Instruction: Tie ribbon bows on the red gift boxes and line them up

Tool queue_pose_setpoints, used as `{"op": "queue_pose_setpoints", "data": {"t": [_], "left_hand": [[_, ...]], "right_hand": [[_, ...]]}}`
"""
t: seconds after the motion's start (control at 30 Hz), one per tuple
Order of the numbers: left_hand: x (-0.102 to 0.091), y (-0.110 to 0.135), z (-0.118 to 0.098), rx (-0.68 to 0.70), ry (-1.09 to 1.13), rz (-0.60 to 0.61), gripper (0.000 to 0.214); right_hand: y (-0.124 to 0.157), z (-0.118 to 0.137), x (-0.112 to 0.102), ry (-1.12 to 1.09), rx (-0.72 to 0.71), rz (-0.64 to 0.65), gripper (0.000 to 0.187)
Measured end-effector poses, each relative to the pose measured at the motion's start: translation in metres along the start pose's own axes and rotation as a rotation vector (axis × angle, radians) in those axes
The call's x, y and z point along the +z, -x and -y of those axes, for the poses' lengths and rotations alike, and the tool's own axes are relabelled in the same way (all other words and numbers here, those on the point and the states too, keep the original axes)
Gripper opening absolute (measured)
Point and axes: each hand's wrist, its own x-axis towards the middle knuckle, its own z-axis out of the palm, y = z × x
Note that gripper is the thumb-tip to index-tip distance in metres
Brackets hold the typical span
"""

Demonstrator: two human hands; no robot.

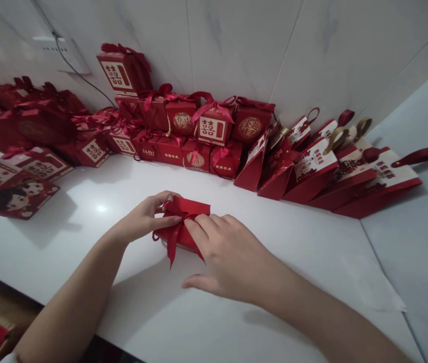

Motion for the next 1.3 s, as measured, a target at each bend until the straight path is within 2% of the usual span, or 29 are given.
{"op": "queue_pose_setpoints", "data": {"t": [0.03,0.2,0.23,0.37,0.5,0.63,0.77,0.93,1.17,1.3], "left_hand": [[0.000,0.000,0.000,-0.001,0.012,0.012,0.024],[0.000,0.001,-0.001,-0.012,0.011,0.023,0.023],[0.001,0.001,-0.001,-0.013,0.010,0.019,0.021],[0.006,0.001,-0.003,-0.024,0.046,-0.036,0.013],[0.012,0.000,-0.004,0.022,-0.144,-0.145,0.029],[0.015,-0.001,-0.001,0.070,-0.216,-0.150,0.030],[0.014,-0.001,0.001,0.128,-0.279,-0.187,0.029],[0.016,0.000,0.002,0.118,-0.321,-0.235,0.028],[0.025,-0.001,0.000,0.164,-0.322,-0.375,0.029],[0.032,-0.004,0.004,0.177,-0.262,-0.494,0.032]], "right_hand": [[-0.001,0.002,0.003,0.002,0.004,-0.008,0.077],[-0.001,0.004,0.014,0.006,-0.022,-0.110,0.026],[-0.001,0.003,0.015,-0.013,-0.029,-0.123,0.024],[-0.001,0.000,0.014,-0.045,-0.041,-0.170,0.034],[-0.001,0.002,0.008,0.028,-0.105,-0.285,0.027],[-0.003,0.007,0.003,0.049,-0.197,-0.349,0.021],[-0.005,0.010,0.007,0.059,-0.307,-0.225,0.028],[-0.008,0.009,0.009,0.108,-0.375,-0.178,0.026],[-0.008,0.012,0.001,0.135,-0.346,0.029,0.022],[-0.004,0.012,0.003,-0.007,-0.310,0.218,0.022]]}}
